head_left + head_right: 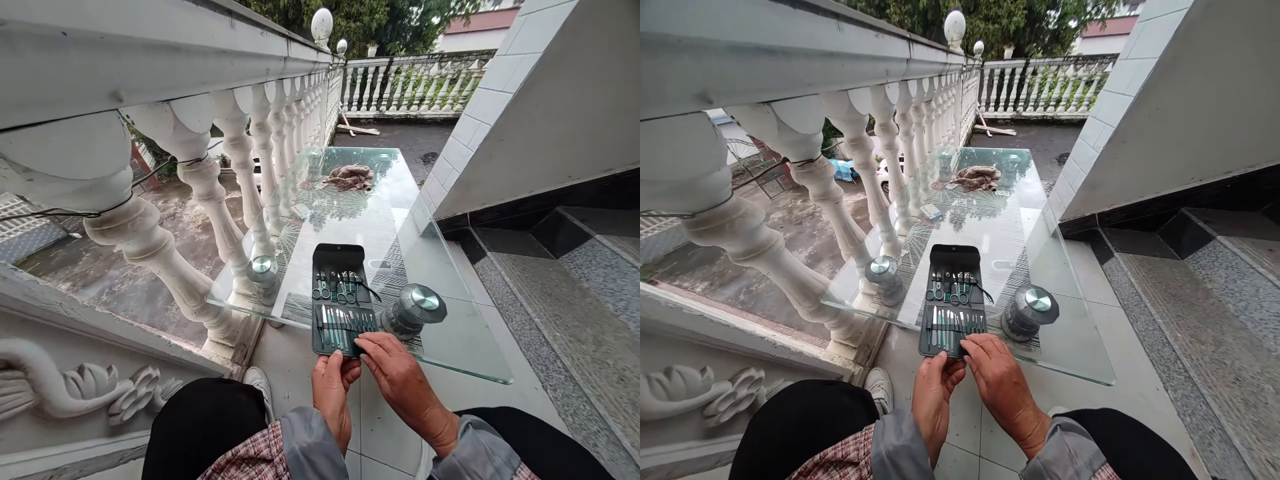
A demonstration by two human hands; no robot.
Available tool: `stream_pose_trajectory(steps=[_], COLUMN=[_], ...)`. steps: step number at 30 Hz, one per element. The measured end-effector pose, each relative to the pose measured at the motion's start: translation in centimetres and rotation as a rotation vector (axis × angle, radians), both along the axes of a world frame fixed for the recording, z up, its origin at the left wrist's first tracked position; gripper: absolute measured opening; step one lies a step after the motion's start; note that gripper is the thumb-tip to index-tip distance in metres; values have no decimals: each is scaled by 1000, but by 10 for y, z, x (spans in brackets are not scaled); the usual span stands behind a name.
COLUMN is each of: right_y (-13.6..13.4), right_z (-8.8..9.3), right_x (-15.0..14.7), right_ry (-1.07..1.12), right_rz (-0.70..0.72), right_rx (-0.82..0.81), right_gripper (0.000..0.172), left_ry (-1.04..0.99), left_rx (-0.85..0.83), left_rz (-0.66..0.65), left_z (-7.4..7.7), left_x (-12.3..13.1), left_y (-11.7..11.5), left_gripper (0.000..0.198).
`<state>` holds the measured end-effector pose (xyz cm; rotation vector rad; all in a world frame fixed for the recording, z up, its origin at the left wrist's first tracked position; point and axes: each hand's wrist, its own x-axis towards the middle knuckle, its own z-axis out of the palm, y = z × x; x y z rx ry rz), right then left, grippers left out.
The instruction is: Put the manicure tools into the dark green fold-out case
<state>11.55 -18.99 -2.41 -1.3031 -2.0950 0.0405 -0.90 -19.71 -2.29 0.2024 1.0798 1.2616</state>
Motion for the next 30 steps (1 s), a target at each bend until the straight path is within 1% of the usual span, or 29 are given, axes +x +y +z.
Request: stream_pose_trajectory(steps=[5, 8, 10, 13, 17, 20, 25, 30], right_y=[-1, 8, 18, 34, 51, 56, 61, 66], right_z=[20, 35, 40, 36, 17, 8, 10, 12], right_x=[-1, -2, 0, 8, 25, 31, 32, 34], right_ry=[4, 4, 47, 198, 517, 665, 685, 585], right_rz=[-33, -20, -18, -52, -196, -246, -237, -200], right_rx=[-27, -110, -176, -299, -521, -626, -641, -628], right_gripper=[25, 26, 26, 26, 31, 35, 34, 31], left_ry=[-43, -48, -53, -50, -15, -6, -4, 12], left_rx=[-12, -31, -27, -11, -37, -58, -85, -97], left_rz=[-20, -29, -46, -89, -135, -166, -124, -72], left_z=[13, 16, 15, 10, 4, 2, 2, 2], left_x=[-8, -12, -13, -14, -11, -6, 4, 9], left_y=[1, 1, 2, 5, 8, 9, 11, 13], left_gripper=[7, 10, 12, 18, 30, 36, 49, 54])
